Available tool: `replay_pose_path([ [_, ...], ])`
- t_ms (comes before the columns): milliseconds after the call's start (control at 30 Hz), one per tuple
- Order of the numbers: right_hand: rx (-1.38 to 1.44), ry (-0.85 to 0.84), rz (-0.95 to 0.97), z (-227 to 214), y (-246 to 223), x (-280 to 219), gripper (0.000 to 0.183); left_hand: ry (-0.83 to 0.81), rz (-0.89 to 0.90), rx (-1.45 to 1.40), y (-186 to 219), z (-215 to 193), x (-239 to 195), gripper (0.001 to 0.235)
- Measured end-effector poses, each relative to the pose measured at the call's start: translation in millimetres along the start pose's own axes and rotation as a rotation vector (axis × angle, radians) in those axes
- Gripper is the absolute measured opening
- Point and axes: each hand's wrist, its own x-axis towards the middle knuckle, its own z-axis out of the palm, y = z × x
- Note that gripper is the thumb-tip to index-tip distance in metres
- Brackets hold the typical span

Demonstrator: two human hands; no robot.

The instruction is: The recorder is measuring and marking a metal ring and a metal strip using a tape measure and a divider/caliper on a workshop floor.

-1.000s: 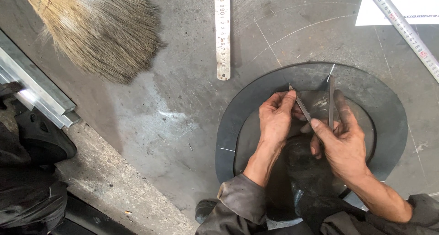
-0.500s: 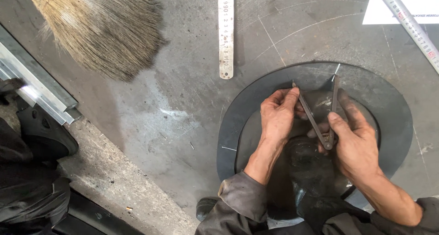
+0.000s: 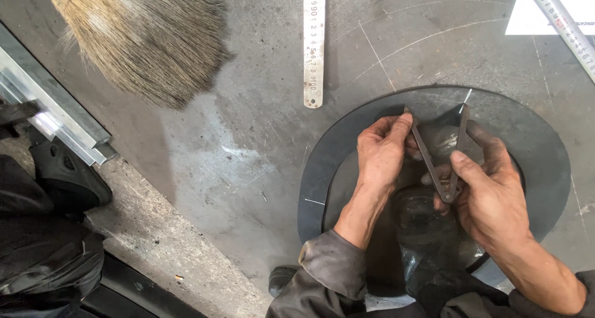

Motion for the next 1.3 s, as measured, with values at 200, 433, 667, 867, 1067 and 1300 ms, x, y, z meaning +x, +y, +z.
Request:
replay_pose_path([
  [200, 0.017, 0.004, 0.025, 0, -1, 1, 0.063, 0.007, -0.021, -0.049, -5, -1, 4, 0.025],
  [433, -0.020, 0.031, 0.032, 3, -14, 1, 0.060, 0.012, -0.052, -0.105, -8, 0, 3, 0.026],
  [667, -0.056, 0.026, -0.001, -7, -10, 2, 0.058, 0.020, -0.113, -0.140, -8, 1, -4, 0.026],
  [867, -0.059, 0.016, -0.030, -19, 0, 4, 0.059, 0.005, -0.116, -0.176, -17, -1, -4, 0.027],
  [1067, -0.117, 0.037, -0.038, 1, -12, -7, 0.060, -0.023, -0.043, -0.198, -17, -5, -12, 0.025],
  [1300, -0.257, -0.020, 0.008, 14, 6, -2, 0.063, 0.032, 0.065, -0.159, -15, -42, -26, 0.026],
])
